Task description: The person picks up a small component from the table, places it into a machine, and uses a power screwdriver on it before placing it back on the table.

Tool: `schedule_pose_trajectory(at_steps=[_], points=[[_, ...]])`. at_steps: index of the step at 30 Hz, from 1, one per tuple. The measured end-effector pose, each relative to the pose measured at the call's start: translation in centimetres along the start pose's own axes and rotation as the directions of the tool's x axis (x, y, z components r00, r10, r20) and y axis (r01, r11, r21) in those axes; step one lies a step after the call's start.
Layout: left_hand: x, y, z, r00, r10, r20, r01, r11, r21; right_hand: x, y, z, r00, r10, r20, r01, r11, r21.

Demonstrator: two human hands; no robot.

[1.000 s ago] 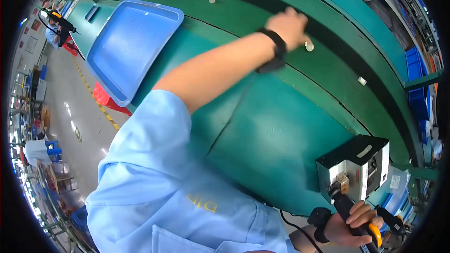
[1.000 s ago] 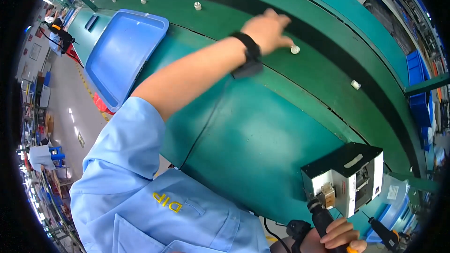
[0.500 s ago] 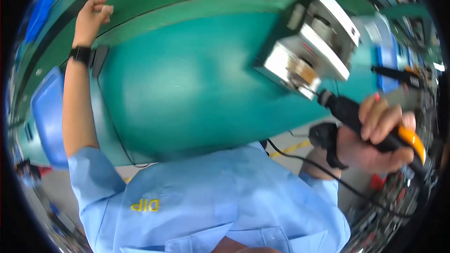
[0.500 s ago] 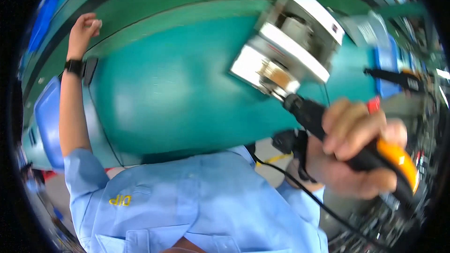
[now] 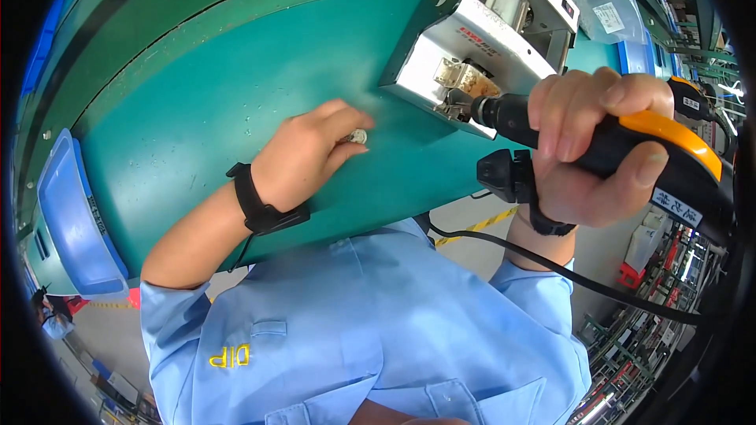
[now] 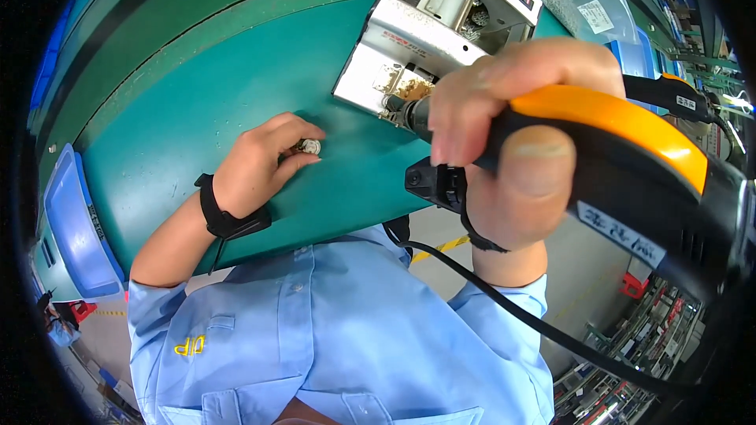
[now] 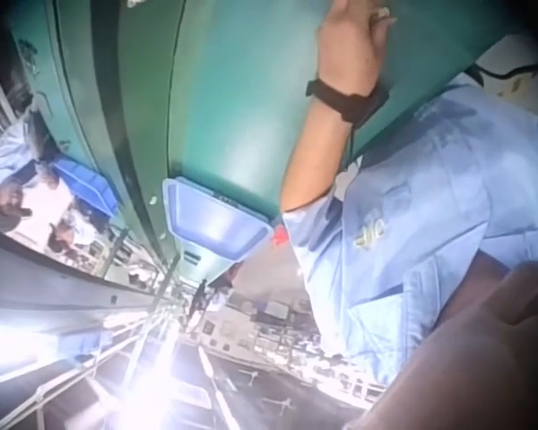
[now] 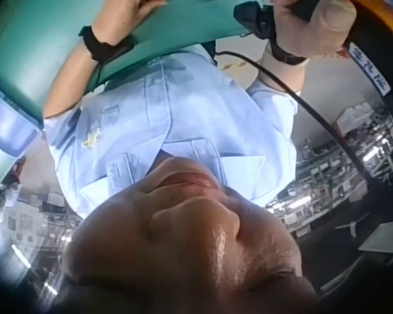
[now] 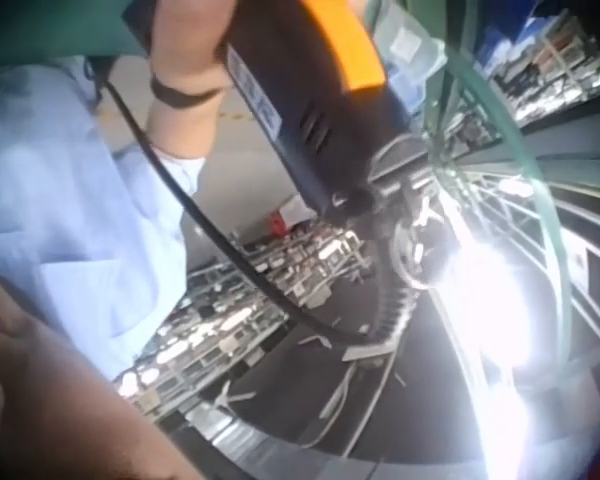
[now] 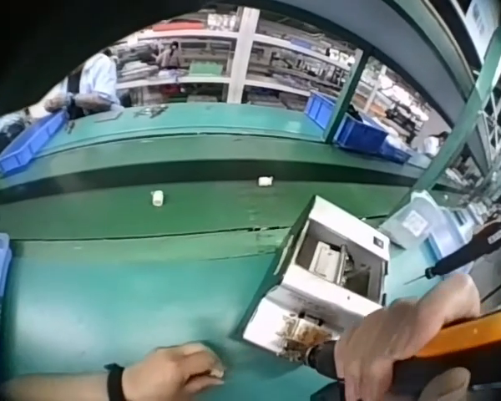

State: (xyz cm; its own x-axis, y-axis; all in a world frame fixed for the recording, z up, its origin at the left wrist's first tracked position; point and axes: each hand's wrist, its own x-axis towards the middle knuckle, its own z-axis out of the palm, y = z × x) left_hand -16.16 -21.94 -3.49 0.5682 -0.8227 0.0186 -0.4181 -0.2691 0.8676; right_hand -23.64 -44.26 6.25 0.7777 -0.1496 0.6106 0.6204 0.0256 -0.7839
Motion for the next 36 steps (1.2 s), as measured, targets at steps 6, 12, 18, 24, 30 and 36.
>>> schedule_pose_trajectory(at_steps=[6, 12, 18, 24, 30, 36], points=[[-0.2, -1.4, 0.8, 0.999, 0.026, -0.034, -0.029, 0.996, -0.084, 1.8, 0.8, -0.3, 0.987, 0.160, -0.001, -0.156, 0.967, 0.199], [0.5, -2.2, 1.4, 1.000, 0.019, -0.011, -0.021, 0.987, -0.160, -0.5, 1.9, 1.8, 0.987, 0.159, 0.005, -0.156, 0.959, 0.236], [0.6, -2.7, 2.0, 0.999, 0.007, -0.039, -0.016, 0.973, -0.232, -1.9, 3.4, 4.5, 0.995, 0.086, 0.054, -0.092, 0.986, 0.137], [0.4, -2.5, 2.1, 0.999, -0.022, -0.032, 0.012, 0.965, -0.261, -1.6, 2.6, 6.5, 0.952, 0.307, 0.001, -0.300, 0.931, -0.207], [0.5, -2.5, 1.9, 0.998, 0.048, -0.035, -0.054, 0.977, -0.207, -1.3, 2.9, 7.3, 0.947, 0.322, 0.017, -0.311, 0.924, -0.223], [0.7, -2.2, 2.0, 0.998, 0.037, -0.058, -0.047, 0.981, -0.187, -2.3, 3.5, 7.0, 0.957, 0.289, 0.012, -0.285, 0.948, -0.139]])
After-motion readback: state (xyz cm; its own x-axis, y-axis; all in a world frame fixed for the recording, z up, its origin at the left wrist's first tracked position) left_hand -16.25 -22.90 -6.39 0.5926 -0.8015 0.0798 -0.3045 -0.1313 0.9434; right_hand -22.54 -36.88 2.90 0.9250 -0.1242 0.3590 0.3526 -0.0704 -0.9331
